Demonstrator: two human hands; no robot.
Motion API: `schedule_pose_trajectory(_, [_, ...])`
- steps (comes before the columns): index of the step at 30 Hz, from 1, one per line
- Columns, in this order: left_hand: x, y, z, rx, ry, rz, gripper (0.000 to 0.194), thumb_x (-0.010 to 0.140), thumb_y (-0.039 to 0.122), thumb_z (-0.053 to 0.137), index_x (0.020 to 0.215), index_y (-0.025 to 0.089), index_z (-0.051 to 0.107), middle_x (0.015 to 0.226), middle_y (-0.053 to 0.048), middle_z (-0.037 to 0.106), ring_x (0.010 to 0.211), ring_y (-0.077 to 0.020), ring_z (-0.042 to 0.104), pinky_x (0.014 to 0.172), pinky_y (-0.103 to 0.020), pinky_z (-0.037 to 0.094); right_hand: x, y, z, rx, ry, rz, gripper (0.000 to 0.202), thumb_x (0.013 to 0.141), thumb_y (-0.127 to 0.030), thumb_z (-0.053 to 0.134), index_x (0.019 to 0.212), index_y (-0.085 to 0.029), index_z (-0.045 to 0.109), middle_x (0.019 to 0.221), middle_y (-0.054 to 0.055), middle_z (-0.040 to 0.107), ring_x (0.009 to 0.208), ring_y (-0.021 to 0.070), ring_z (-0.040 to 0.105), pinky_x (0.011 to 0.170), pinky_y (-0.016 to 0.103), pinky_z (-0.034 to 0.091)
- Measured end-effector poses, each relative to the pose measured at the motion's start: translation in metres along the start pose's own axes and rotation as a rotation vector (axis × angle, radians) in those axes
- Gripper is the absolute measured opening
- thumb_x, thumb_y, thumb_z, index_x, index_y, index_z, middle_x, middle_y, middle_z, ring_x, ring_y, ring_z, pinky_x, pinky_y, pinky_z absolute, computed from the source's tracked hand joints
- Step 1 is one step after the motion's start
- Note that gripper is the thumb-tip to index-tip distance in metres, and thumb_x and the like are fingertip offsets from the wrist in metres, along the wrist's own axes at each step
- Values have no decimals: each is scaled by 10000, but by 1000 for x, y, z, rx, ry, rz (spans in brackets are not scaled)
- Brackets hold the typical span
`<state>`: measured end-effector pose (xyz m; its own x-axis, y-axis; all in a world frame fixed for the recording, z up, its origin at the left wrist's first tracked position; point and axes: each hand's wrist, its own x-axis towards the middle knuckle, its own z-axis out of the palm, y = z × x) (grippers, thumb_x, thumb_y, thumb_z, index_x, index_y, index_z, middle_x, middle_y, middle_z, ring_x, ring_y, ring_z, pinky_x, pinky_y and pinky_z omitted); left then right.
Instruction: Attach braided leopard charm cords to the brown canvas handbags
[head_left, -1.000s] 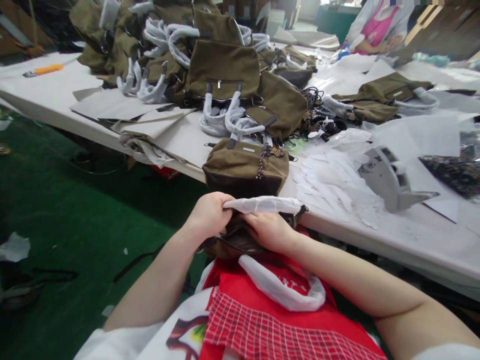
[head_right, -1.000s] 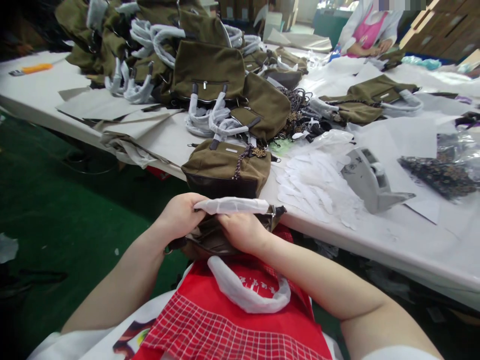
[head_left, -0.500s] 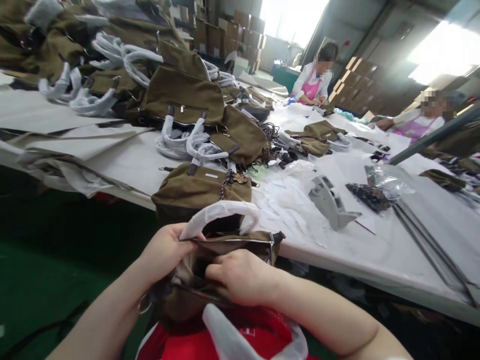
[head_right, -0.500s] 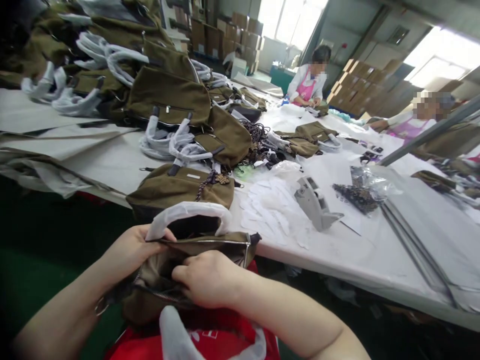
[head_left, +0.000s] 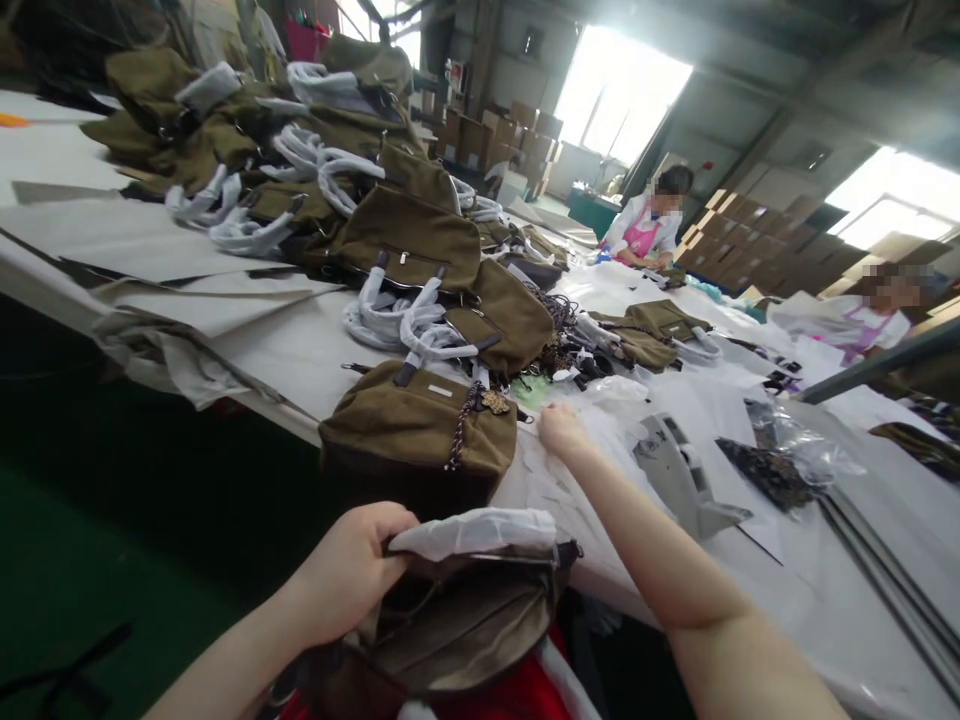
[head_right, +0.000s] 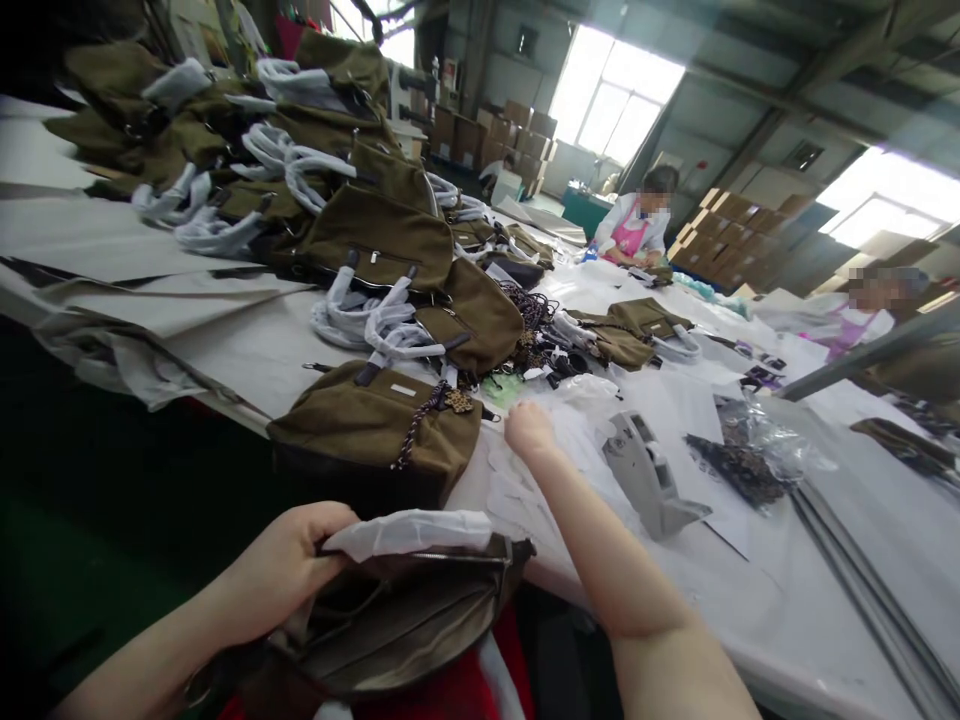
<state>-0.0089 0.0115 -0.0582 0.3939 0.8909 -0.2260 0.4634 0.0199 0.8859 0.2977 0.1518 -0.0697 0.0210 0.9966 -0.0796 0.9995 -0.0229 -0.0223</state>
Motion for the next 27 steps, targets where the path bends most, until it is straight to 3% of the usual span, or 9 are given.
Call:
schedule_pose_trajectory(3, [-1, -2, 1, -23, 14, -4, 177, 679, 158, 502, 650, 177, 676, 691, -1, 653, 689, -171, 606, 623, -232, 432, 26, 0, 20, -102, -25, -9, 264, 892, -161, 525, 1074, -71, 693, 1157, 225, 647, 1126, 275, 579, 944, 320, 410])
schedule_pose_trajectory(8, [4, -6, 1, -35, 30, -16, 192, 666, 139, 497, 668, 178, 685, 715, -1, 663, 703, -171, 615, 637, -237, 430, 46, 2, 29, -224, -36, -60, 286, 964, -273, 505, 1101, -77, 662, 1181, 195, 630, 1134, 257, 574, 970, 354, 429])
schedule_pose_trajectory(13, [9, -6, 0, -15, 40, -24, 195, 641, 126, 490, 662, 177, 677, 696, 7, 644, 696, -166, 600, 634, -234, 416, 42, 6, 33, -306, -54, -119, 241, 964, -316, 572, 1076, -115, 646, 1132, 98, 653, 1051, 225, 623, 909, 424, 505])
schedule_pose_trajectory(19, [8, -10, 2, -28, 56, -6, 190, 627, 123, 489, 655, 177, 669, 675, 20, 619, 678, -158, 581, 623, -227, 405, 35, 9, 28, -346, -69, -202, 227, 971, -311, 564, 1096, -140, 647, 1170, 96, 643, 1092, 228, 612, 922, 430, 517])
schedule_pose_trajectory(27, [8, -7, 6, -38, 48, 9, 160, 628, 154, 498, 645, 160, 657, 666, 20, 614, 673, -161, 581, 603, -220, 405, 41, -6, 14, -279, -101, -212, 284, 946, -325, 609, 1154, -133, 628, 1179, 99, 645, 1046, 225, 638, 907, 443, 533])
